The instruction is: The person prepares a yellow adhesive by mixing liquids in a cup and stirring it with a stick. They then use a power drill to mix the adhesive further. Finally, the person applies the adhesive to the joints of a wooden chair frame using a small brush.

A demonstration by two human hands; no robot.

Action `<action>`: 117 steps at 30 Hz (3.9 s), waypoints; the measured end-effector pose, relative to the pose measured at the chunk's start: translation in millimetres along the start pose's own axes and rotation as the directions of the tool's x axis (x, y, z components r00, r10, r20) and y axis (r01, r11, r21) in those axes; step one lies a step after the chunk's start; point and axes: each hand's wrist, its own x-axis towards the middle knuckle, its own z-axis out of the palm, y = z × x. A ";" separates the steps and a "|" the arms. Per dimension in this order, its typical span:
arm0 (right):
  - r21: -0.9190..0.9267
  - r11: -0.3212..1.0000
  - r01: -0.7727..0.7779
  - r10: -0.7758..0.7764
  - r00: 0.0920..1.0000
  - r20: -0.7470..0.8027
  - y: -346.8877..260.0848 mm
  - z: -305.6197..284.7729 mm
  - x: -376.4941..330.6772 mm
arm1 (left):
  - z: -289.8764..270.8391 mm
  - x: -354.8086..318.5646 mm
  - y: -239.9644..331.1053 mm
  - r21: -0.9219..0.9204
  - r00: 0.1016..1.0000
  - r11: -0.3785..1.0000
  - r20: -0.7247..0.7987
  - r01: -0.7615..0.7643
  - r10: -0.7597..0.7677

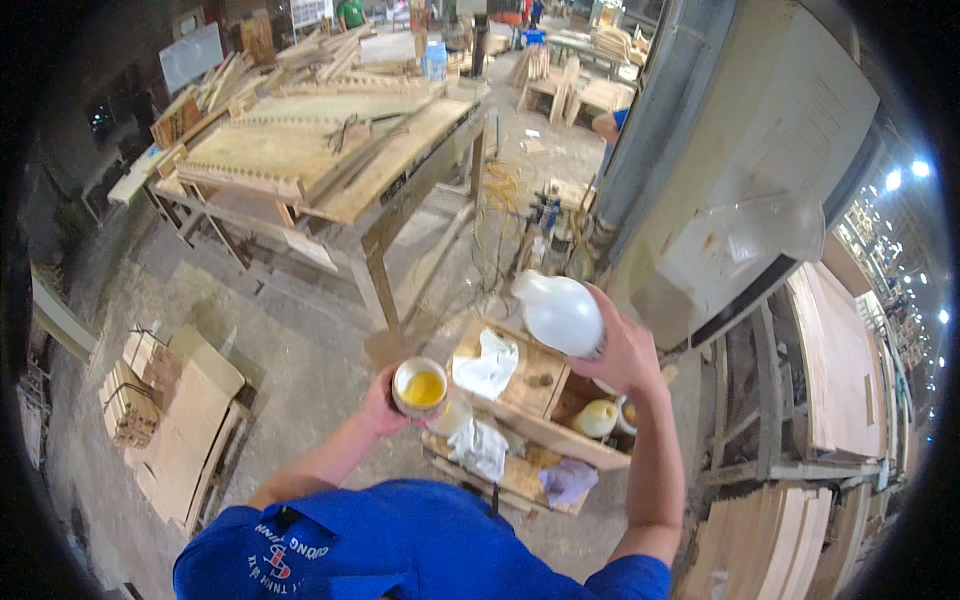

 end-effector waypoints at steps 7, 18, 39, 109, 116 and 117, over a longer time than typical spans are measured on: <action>-0.426 0.846 0.320 -0.108 0.886 0.451 -115.1 -11.0 19.7 | 22.1 -30.6 21.8 0.023 0.991 0.993 -0.076 0.113 -0.111; -0.480 0.751 0.453 -0.113 0.805 0.582 -215.7 0.9 17.1 | -7.8 -83.7 38.6 -0.145 0.995 0.985 -0.007 0.094 -0.096; -0.530 0.735 0.422 -0.218 0.888 0.405 -274.1 -1.9 -13.0 | -16.9 -118.8 50.9 -0.183 0.992 0.975 0.005 0.127 -0.128; 0.895 0.444 -0.036 0.640 0.712 -0.289 -12.6 151.6 -72.2 | -57.1 -78.3 12.6 -0.147 0.954 0.958 -0.213 -0.247 0.213; 0.459 0.768 -0.446 0.612 0.300 -0.732 95.7 233.6 -54.0 | -54.1 -81.0 -3.1 -0.107 0.950 0.968 -0.243 -0.225 0.194; 0.471 0.738 -0.483 0.641 0.285 -0.712 99.8 243.2 -54.4 | -51.8 -84.5 -4.7 -0.119 0.945 0.969 -0.273 -0.217 0.178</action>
